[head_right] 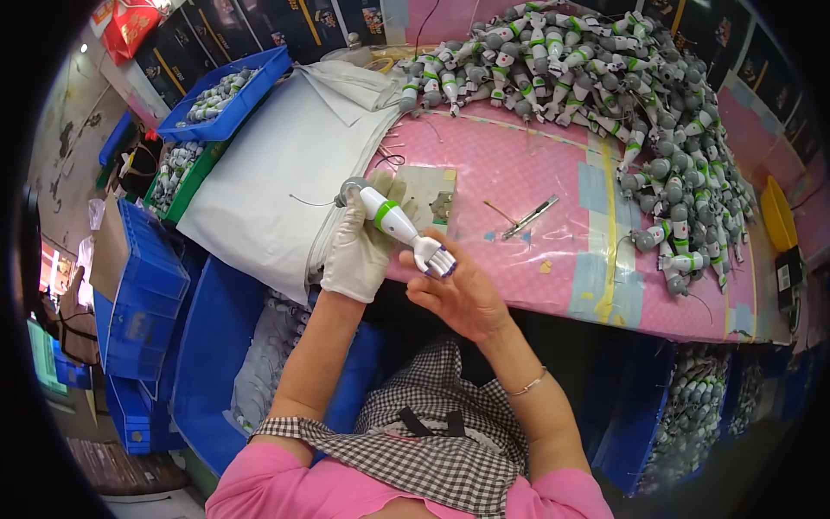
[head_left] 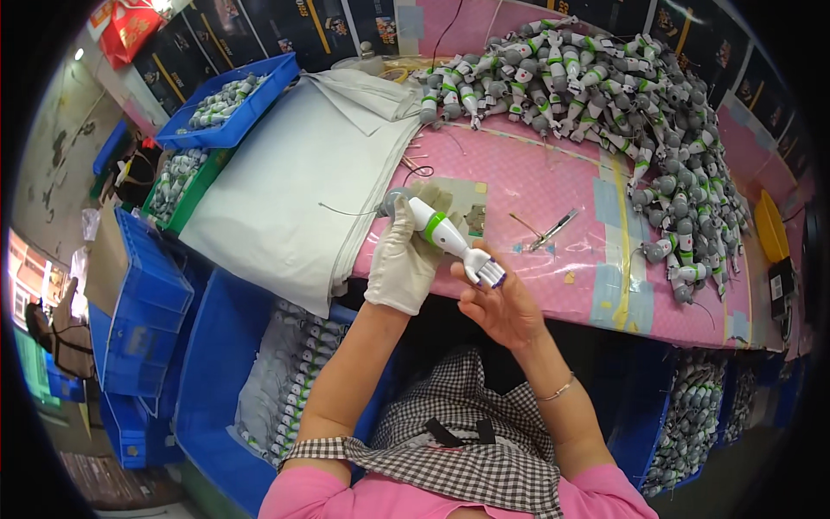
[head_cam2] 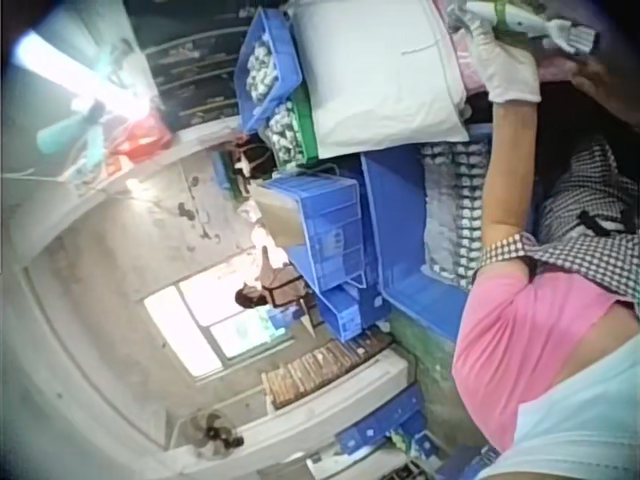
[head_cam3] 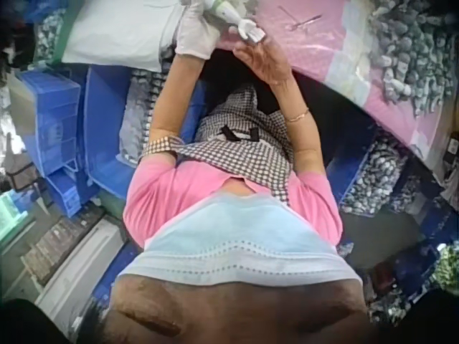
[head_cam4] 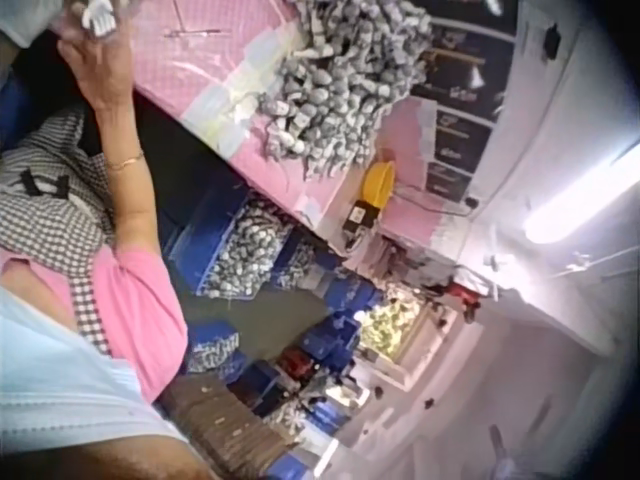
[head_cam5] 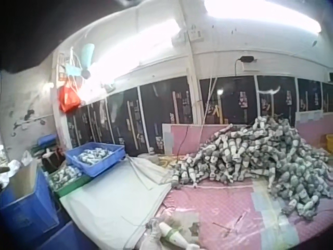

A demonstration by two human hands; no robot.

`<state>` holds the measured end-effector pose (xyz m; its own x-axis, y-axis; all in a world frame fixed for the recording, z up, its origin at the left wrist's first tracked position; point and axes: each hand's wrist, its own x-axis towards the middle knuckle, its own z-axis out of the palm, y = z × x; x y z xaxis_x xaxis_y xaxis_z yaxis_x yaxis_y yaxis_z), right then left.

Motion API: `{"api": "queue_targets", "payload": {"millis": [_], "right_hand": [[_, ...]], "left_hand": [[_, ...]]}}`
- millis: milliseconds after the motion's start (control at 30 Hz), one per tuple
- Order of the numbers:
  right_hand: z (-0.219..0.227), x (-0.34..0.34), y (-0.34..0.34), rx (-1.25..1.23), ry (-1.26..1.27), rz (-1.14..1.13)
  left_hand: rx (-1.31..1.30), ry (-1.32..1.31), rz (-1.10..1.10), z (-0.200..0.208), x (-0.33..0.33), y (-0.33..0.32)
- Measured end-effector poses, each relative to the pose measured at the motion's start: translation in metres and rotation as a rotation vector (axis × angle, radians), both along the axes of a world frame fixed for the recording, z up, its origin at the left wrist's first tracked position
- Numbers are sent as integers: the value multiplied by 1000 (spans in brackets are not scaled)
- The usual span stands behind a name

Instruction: Wiping small toy figures and placing them into a blue storage crate.

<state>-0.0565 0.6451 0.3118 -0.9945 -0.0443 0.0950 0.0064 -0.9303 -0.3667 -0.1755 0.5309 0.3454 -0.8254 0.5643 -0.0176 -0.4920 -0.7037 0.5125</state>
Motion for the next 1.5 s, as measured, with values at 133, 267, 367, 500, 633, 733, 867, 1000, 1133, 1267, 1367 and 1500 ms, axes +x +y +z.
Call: {"api": "queue_targets", "payload": {"millis": [133,267,367,500,633,733,867,1000,1133,1267,1367,1500], "right_hand": [[-24,-8,-8,-274,251,-6],[-26,-5,-5,-146,175,-117],[-26,0,-21,98,104,-242],[-26,4,-28,403,112,-344],[-24,10,-27,483,105,-383],[-28,7,-28,806,200,-547],[-7,14,-14,1430,329,-670],[-12,17,13,1383,358,-614],[20,-2,41,1041,-266,-575],[34,-26,58,698,-353,-482],[30,-31,68,651,-370,-400],[23,-28,72,710,-358,-354]], "left_hand": [[31,72,-98,4,11,0],[-122,150,-24,16,23,5],[-403,214,105,5,18,7],[-430,10,9,4,16,9],[-97,-95,-207,4,8,-1],[-235,-128,-174,16,19,-1],[-143,-100,-240,-5,21,-9],[-220,-101,-263,-2,21,-7],[-232,-164,-391,-11,30,-15],[-304,-179,-476,-20,45,-22],[-416,-122,-479,-28,52,-27],[-539,37,-429,-31,58,-30]]}}
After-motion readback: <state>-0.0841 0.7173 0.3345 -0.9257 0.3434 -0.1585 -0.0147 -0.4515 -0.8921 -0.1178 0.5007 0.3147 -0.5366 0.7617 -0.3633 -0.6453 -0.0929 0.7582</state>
